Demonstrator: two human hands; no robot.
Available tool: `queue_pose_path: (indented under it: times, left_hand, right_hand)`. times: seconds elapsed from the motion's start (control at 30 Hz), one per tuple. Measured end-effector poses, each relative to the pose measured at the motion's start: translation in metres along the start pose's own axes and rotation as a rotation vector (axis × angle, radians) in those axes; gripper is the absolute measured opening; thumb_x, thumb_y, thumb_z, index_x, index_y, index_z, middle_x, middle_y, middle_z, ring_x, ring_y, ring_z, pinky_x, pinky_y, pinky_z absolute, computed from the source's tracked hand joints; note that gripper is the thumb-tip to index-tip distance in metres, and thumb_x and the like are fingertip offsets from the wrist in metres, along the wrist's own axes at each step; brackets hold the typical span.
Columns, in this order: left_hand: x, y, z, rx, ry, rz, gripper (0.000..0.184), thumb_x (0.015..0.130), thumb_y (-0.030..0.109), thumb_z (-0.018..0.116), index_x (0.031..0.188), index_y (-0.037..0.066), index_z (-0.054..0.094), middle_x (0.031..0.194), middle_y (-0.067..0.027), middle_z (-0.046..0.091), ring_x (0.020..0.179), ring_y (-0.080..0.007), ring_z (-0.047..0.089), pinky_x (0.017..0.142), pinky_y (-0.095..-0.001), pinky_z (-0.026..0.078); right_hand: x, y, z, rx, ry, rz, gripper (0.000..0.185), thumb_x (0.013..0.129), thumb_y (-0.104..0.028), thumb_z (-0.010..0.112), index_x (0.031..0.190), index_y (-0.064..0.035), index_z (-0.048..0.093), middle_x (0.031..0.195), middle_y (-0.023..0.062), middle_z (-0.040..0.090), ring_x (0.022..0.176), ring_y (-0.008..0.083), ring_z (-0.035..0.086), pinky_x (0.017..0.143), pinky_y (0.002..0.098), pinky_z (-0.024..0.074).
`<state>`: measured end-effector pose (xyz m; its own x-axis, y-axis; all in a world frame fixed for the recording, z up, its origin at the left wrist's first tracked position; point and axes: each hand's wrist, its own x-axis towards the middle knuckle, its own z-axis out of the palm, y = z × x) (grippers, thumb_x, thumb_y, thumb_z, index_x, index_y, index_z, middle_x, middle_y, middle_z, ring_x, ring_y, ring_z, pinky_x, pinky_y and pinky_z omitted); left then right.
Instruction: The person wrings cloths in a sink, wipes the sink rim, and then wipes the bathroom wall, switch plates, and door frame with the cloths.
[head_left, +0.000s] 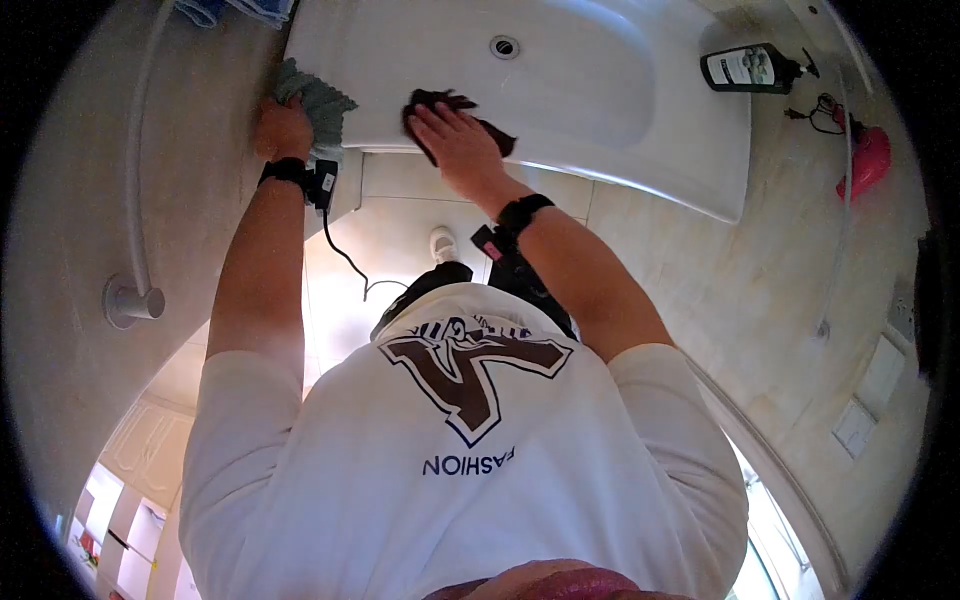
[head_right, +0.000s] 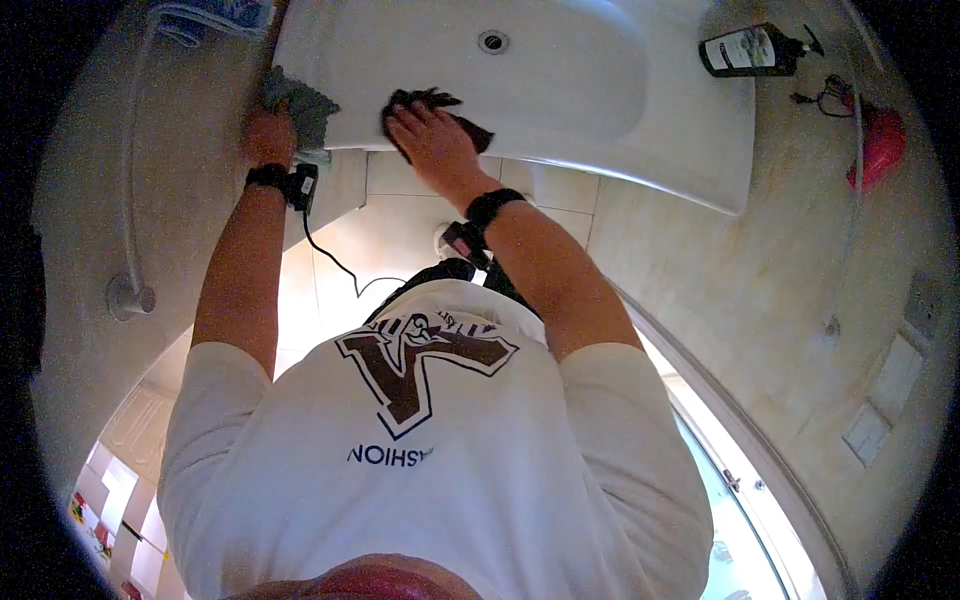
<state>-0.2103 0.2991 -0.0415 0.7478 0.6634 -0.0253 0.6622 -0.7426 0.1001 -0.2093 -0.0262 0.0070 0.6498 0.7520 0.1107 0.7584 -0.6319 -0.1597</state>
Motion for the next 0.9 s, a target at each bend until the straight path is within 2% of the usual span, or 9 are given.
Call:
queue_pose_path:
  times: [0.13,0.27,0.43,0.53,0.57,0.6,0.63,0.77,0.9]
  left_hand:
    - [-0.001,-0.004,0.012,-0.017,0.076,0.094,0.052,0.093,0.045,0.051,0.121,0.002,0.053,0.117,-0.0224,0.061,0.107,-0.0392,0.060,0.088,-0.0489,0.048]
    - [-0.018,0.017,-0.028,-0.180,0.080,0.020,0.052,0.093,0.044,0.051,0.121,0.001,0.053,0.118,-0.0228,0.061,0.107,-0.0395,0.059,0.089,-0.0489,0.047]
    - [-0.017,0.017,-0.027,-0.191,0.077,-0.007,0.050,0.092,0.046,0.052,0.118,0.003,0.055,0.116,-0.0218,0.062,0.106,-0.0388,0.061,0.087,-0.0484,0.049]
    - [-0.001,0.003,0.008,-0.045,0.094,0.040,0.049,0.092,0.047,0.051,0.115,0.004,0.055,0.114,-0.0211,0.063,0.105,-0.0381,0.061,0.086,-0.0478,0.050]
    - [0.000,0.003,0.010,0.004,0.099,0.059,0.049,0.092,0.047,0.051,0.115,0.004,0.056,0.114,-0.0209,0.063,0.105,-0.0379,0.062,0.085,-0.0477,0.050]
    - [-0.005,0.009,-0.002,-0.037,0.095,0.035,0.048,0.093,0.046,0.051,0.113,0.003,0.056,0.112,-0.0208,0.064,0.104,-0.0376,0.062,0.084,-0.0477,0.050]
    - [-0.010,0.015,-0.011,-0.078,0.096,0.010,0.047,0.093,0.046,0.051,0.112,0.003,0.056,0.110,-0.0208,0.064,0.102,-0.0373,0.063,0.083,-0.0477,0.051]
    - [-0.023,0.023,-0.033,-0.097,0.226,-0.013,0.044,0.094,0.042,0.052,0.111,0.002,0.057,0.107,-0.0215,0.065,0.101,-0.0369,0.063,0.081,-0.0477,0.051]
    - [-0.019,0.022,-0.032,-0.096,0.043,-0.020,0.039,0.093,0.037,0.054,0.111,0.002,0.057,0.105,-0.0208,0.065,0.098,-0.0369,0.064,0.080,-0.0469,0.051]
  right_hand:
    - [-0.018,0.008,-0.005,0.136,0.078,-0.055,0.045,0.089,-0.013,0.051,0.133,-0.0113,0.048,0.137,0.0086,0.051,0.125,0.0264,0.049,0.105,0.0409,0.0389]
    - [-0.084,0.065,-0.024,0.147,0.073,0.174,0.042,0.085,-0.014,0.059,0.126,-0.0094,0.053,0.129,0.0103,0.058,0.118,0.0317,0.054,0.100,0.0442,0.0432]
    - [-0.176,0.154,-0.051,0.040,0.021,0.344,0.048,0.083,-0.021,0.065,0.128,-0.0105,0.053,0.132,0.0098,0.056,0.123,0.0304,0.050,0.102,0.0454,0.0403]
    - [-0.186,0.159,-0.041,-0.280,-0.156,0.497,0.053,0.082,-0.027,0.066,0.131,-0.0129,0.051,0.139,0.0051,0.050,0.128,0.0302,0.045,0.103,0.0494,0.0367]
    - [-0.170,0.141,-0.040,-0.196,-0.017,0.438,0.056,0.077,-0.019,0.069,0.130,-0.0087,0.052,0.134,0.0108,0.054,0.121,0.0327,0.051,0.100,0.0437,0.0412]
    - [-0.136,0.110,-0.048,-0.067,-0.042,0.517,0.054,0.076,-0.018,0.070,0.127,-0.0078,0.054,0.126,0.0120,0.059,0.111,0.0350,0.056,0.092,0.0445,0.0462]
    - [-0.114,0.090,-0.038,-0.014,0.033,0.424,0.050,0.076,-0.019,0.070,0.123,-0.0075,0.056,0.118,0.0129,0.063,0.104,0.0365,0.059,0.086,0.0457,0.0488]
    - [-0.021,-0.005,-0.003,0.055,0.095,0.101,0.046,0.084,-0.025,0.063,0.126,-0.0101,0.054,0.128,0.0086,0.058,0.121,0.0300,0.051,0.100,0.0421,0.0412]
    - [-0.009,-0.011,-0.016,0.125,0.105,-0.043,0.045,0.086,-0.033,0.061,0.124,-0.0087,0.056,0.126,0.0093,0.059,0.121,0.0294,0.052,0.100,0.0437,0.0420]
